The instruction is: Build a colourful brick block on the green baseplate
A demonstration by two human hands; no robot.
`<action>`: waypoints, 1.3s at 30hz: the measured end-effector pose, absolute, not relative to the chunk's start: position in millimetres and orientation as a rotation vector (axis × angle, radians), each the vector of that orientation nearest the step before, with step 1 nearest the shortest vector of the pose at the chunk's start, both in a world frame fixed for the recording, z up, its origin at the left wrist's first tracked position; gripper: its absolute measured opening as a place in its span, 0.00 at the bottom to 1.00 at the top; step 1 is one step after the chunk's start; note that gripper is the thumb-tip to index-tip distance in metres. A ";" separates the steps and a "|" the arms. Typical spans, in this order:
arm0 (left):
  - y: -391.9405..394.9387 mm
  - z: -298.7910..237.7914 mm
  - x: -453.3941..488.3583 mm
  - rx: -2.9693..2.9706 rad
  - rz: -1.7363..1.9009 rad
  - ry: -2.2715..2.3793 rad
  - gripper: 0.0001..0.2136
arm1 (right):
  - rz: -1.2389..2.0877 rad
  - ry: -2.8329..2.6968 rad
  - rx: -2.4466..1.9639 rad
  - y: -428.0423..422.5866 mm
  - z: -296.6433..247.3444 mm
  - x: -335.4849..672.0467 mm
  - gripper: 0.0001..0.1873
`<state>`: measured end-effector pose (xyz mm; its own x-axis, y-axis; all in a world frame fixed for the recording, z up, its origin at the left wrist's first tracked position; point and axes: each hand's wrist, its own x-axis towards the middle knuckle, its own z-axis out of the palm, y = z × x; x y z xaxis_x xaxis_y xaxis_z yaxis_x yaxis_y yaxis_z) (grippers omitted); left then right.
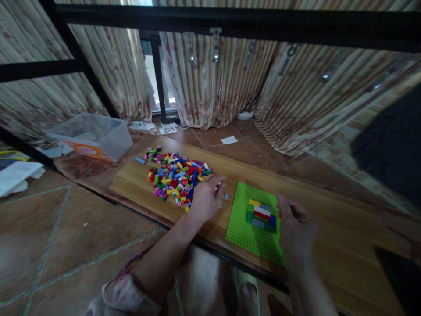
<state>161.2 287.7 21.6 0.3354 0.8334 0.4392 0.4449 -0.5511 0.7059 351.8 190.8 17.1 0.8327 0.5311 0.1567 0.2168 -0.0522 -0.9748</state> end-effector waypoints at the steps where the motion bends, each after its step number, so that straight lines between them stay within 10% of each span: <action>1: 291.1 23.4 155.8 2.106 1.139 1.159 0.10 | 0.283 -0.643 -1.643 191.6 17.9 345.2 0.16; 10: 326.3 38.9 91.2 1.737 1.272 1.469 0.11 | 0.235 -1.264 -1.636 201.0 5.2 291.1 0.14; 18: 338.3 37.7 34.4 2.003 0.599 1.709 0.13 | 0.296 -1.553 -1.519 211.0 -4.1 256.4 0.10; 39: 346.0 15.2 100.0 2.357 0.599 1.942 0.09 | 0.328 -1.538 -1.552 214.3 -3.2 263.0 0.11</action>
<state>100.0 346.0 15.2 0.1476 0.9505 0.2734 0.9392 -0.2214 0.2624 263.0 214.3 -3.2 0.1914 0.8998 0.3922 0.6611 0.1772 -0.7291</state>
